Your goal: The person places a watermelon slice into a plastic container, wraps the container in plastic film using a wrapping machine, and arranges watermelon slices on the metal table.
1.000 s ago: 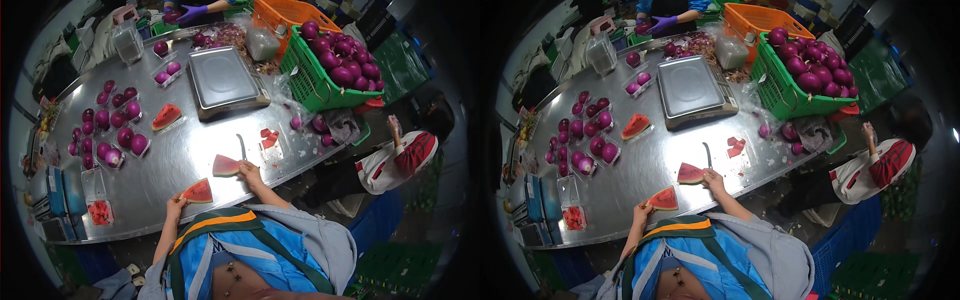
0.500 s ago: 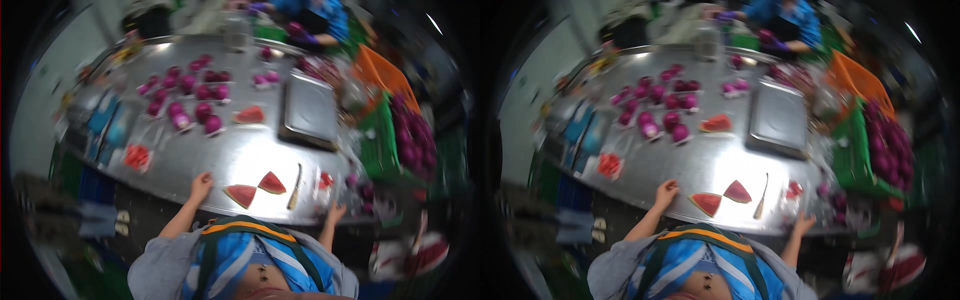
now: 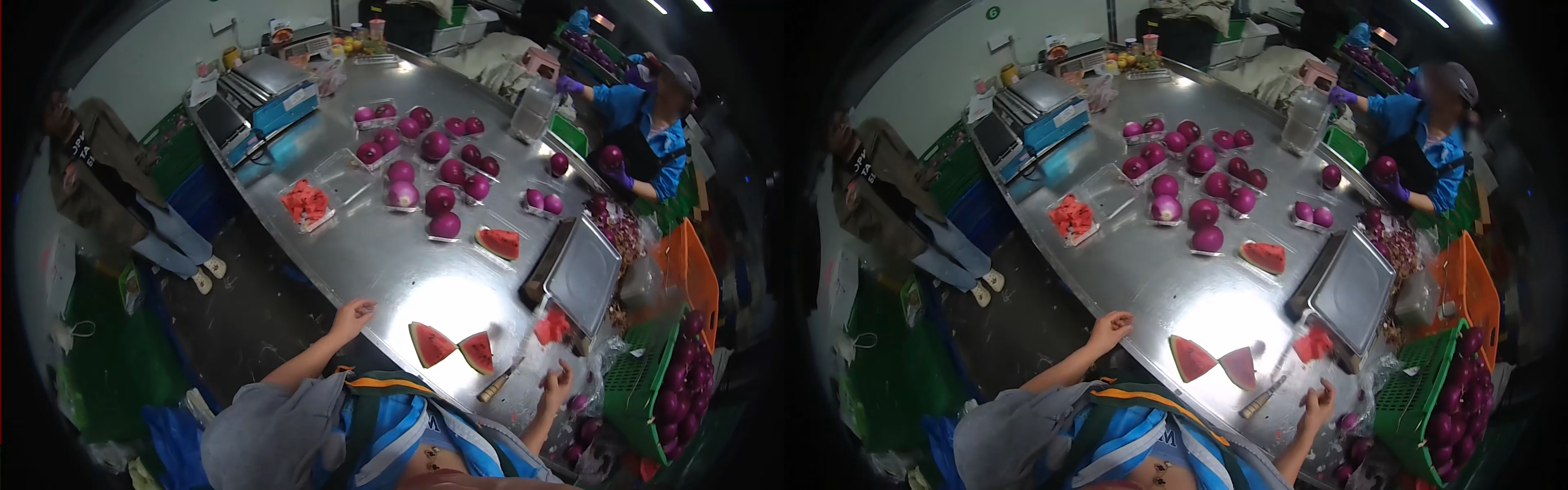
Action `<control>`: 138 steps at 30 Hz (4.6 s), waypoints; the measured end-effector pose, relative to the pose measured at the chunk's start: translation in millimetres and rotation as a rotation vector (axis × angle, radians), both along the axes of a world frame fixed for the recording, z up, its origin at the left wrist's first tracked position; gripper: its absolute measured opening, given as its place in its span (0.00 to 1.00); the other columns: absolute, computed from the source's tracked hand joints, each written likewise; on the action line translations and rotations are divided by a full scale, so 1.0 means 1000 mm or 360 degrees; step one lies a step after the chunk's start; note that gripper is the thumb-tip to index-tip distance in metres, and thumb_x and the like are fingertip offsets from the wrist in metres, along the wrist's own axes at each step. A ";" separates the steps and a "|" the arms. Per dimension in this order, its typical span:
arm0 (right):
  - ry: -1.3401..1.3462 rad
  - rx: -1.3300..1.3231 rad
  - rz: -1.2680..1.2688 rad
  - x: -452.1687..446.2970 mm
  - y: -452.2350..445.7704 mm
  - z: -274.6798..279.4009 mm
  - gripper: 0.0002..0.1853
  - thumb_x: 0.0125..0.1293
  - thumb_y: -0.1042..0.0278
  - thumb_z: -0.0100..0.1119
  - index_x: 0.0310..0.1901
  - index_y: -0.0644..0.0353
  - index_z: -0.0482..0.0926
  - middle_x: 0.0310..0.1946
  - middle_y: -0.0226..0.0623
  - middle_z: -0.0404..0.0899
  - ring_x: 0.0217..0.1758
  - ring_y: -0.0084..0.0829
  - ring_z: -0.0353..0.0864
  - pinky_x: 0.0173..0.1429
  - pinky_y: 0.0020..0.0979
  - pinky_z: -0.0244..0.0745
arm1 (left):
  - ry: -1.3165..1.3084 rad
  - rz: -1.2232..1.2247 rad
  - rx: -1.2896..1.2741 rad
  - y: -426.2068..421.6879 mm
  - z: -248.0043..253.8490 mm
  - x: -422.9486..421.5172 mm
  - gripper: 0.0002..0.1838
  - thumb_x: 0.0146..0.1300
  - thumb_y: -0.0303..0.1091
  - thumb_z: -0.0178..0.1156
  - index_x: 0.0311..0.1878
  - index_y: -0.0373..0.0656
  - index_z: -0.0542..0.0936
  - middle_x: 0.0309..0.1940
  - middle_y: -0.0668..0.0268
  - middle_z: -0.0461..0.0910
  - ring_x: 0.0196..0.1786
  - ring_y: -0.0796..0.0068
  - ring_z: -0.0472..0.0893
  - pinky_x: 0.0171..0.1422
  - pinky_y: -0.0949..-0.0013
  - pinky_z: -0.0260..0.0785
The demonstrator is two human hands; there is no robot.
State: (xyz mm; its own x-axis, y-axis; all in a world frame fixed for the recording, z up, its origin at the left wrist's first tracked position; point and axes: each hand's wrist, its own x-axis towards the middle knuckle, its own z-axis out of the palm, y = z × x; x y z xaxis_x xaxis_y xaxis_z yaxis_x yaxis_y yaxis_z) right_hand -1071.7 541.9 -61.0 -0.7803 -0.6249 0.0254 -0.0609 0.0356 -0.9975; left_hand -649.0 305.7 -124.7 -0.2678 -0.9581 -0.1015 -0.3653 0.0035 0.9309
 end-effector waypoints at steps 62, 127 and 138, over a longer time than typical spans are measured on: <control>0.0430 0.0433 0.0476 0.351 -0.393 0.040 0.20 0.46 0.78 0.53 0.45 0.65 0.71 0.16 0.33 0.69 0.17 0.23 0.70 0.20 0.26 0.65 | 0.0568 0.0235 0.0375 -0.154 -0.046 0.289 0.11 0.54 0.23 0.58 0.43 0.37 0.78 0.32 0.68 0.78 0.34 0.82 0.76 0.39 0.79 0.68; -0.0571 0.0459 -0.0441 0.015 -0.245 -0.119 0.09 0.51 0.72 0.56 0.29 0.62 0.66 0.22 0.37 0.73 0.22 0.27 0.74 0.25 0.29 0.73 | -0.0069 0.0064 -0.0249 -0.055 -0.009 0.036 0.07 0.50 0.18 0.55 0.33 0.36 0.76 0.34 0.67 0.71 0.27 0.81 0.70 0.30 0.79 0.63; -0.0641 0.0464 -0.0275 0.051 -0.173 -0.117 0.08 0.51 0.72 0.54 0.28 0.61 0.64 0.24 0.39 0.73 0.25 0.26 0.74 0.27 0.27 0.74 | -0.0058 -0.0153 -0.0218 -0.058 -0.014 0.004 0.07 0.50 0.20 0.56 0.33 0.37 0.77 0.34 0.66 0.72 0.28 0.80 0.72 0.31 0.78 0.65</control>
